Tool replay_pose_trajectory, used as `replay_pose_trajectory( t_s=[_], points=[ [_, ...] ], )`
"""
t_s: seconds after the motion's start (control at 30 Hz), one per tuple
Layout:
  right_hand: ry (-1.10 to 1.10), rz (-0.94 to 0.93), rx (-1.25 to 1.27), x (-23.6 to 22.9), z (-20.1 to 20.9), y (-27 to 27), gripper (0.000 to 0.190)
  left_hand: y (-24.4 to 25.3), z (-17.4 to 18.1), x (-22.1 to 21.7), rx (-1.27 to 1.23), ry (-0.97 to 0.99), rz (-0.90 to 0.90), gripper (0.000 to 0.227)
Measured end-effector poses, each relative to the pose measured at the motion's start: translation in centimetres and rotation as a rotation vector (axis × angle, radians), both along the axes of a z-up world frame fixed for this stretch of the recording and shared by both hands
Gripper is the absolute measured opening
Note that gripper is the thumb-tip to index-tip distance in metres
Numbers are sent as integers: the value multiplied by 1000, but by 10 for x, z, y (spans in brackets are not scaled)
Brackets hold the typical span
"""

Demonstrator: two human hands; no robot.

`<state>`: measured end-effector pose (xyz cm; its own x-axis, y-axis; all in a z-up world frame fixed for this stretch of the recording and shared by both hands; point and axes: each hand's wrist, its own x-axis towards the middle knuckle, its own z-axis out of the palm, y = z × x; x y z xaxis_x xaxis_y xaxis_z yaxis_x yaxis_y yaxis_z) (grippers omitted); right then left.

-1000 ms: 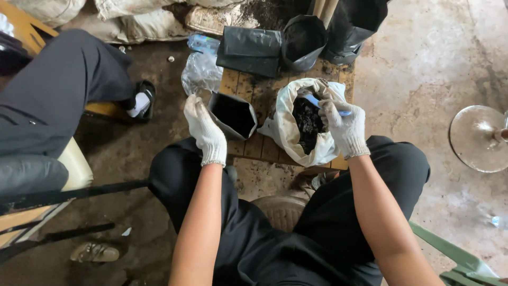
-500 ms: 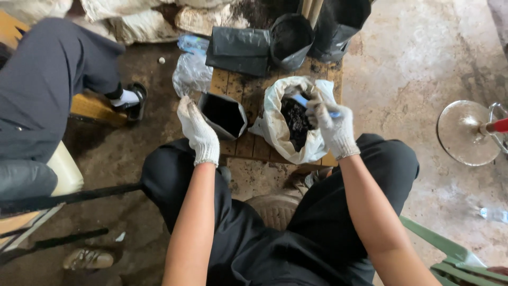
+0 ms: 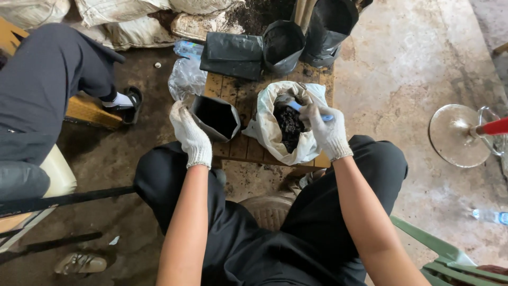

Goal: The person scoops dark granular material from a white sack using a blue scoop and transfers it into a small black pouch held open with the left hand. The process is repeated multiple times to fill the pouch.

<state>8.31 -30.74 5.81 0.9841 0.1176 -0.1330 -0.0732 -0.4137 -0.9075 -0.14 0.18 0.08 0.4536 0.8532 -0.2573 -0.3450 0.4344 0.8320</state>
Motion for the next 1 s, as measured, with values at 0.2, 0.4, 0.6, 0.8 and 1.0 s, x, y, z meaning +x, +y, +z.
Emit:
replay_pose_trajectory(
  t_s=[0.2,0.4,0.6,0.8,1.0],
  points=[
    [99,-102,424,3,-3,19,43,13,-12,6,323,519,3,26],
    [119,-85,300,8,-4,12,38,6,3,5,285,330,40,40],
    [11,65,68,8,11,-3,33,-11,38,-9,355,321,-52,48],
    [82,-99,350,-6,37,21,39,2,6,-7,390,474,-2,33],
    [129,61,201,2,5,27,37,19,-26,10,200,426,-42,31]
  ],
)
